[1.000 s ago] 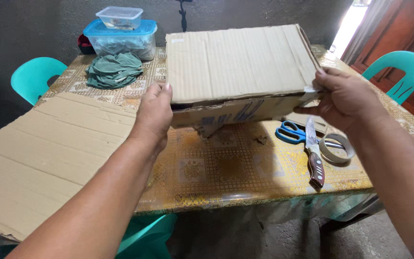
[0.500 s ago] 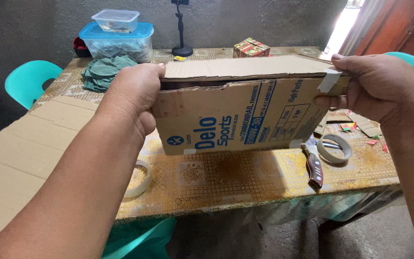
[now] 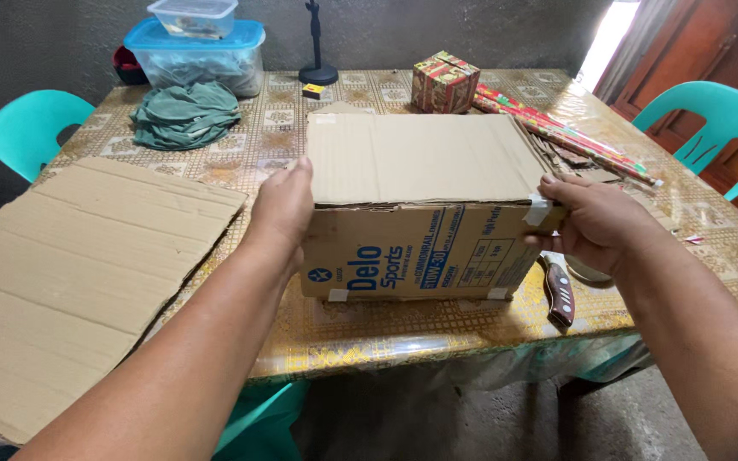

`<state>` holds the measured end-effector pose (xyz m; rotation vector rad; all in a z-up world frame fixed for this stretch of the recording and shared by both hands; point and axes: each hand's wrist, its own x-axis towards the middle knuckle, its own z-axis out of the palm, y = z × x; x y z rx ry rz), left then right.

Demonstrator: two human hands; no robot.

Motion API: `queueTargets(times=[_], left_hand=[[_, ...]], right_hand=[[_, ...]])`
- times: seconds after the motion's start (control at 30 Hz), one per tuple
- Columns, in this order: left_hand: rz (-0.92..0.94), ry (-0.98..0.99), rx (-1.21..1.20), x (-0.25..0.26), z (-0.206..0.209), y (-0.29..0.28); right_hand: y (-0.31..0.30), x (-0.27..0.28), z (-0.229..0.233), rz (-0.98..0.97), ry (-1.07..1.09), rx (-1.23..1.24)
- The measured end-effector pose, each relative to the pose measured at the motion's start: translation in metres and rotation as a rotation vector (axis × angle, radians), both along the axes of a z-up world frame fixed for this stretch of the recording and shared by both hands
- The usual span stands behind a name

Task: The person tapes a cardboard box on a table using clear packing tape and a knife to cut the tape. They repeatedly apply tape to the edges and seams, rotate the box, and trim excess tape. A wrapped gift is briefly placed inside the box before the person continues taping.

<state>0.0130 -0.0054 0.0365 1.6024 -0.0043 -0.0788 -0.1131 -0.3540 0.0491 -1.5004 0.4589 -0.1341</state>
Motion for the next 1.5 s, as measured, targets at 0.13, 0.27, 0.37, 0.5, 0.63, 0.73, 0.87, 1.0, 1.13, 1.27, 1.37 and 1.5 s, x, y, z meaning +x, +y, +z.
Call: queueTargets(times=[0.13, 0.27, 0.37, 0.5, 0.63, 0.73, 0.87, 1.0, 1.13, 1.27, 1.37, 1.5], left_hand=[[0.025, -0.006, -0.122, 0.003, -0.013, 0.001], [0.153, -0.102, 0.327, 0.004, -0.013, -0.008], [0.113, -0.076, 0.365, 0.004, -0.008, -0.007], [0.07, -0.005, 0.269, -0.003, -0.003, -0.004], [0.094, -0.008, 0.345, -0.01, 0.001, -0.006], [0.104, -0.058, 0.332, -0.011, 0.0, -0.007], [0.069, -0.024, 0.2, -0.005, -0.004, -0.005], [0.04, -0.049, -0.072, 0.001, -0.011, -0.003], [0.009, -0.194, -0.202, 0.005, -0.019, -0.002], [-0.029, -0.191, -0.278, 0.006, -0.024, -0.003], [-0.109, -0.184, -0.402, 0.003, -0.022, 0.0], [-0.189, -0.242, -0.348, -0.011, -0.014, 0.01]], right_hand=[[0.009, 0.002, 0.001, -0.092, 0.093, -0.111], [0.014, 0.002, 0.003, -0.07, 0.092, -0.109], [0.009, 0.001, 0.006, -0.026, 0.061, 0.004], [0.008, 0.0, 0.005, -0.11, 0.049, 0.01], [0.018, -0.003, -0.007, -0.235, 0.07, -0.052], [0.019, -0.008, -0.009, -0.115, 0.055, -0.009], [0.016, -0.01, -0.004, -0.175, 0.046, 0.023], [0.018, -0.01, -0.002, -0.185, 0.049, 0.068], [0.021, -0.012, 0.002, -0.217, 0.066, 0.097], [0.022, -0.015, 0.003, -0.215, 0.062, 0.104], [0.021, -0.016, 0.001, -0.207, 0.048, 0.094], [0.019, -0.018, -0.004, -0.242, 0.004, 0.066]])
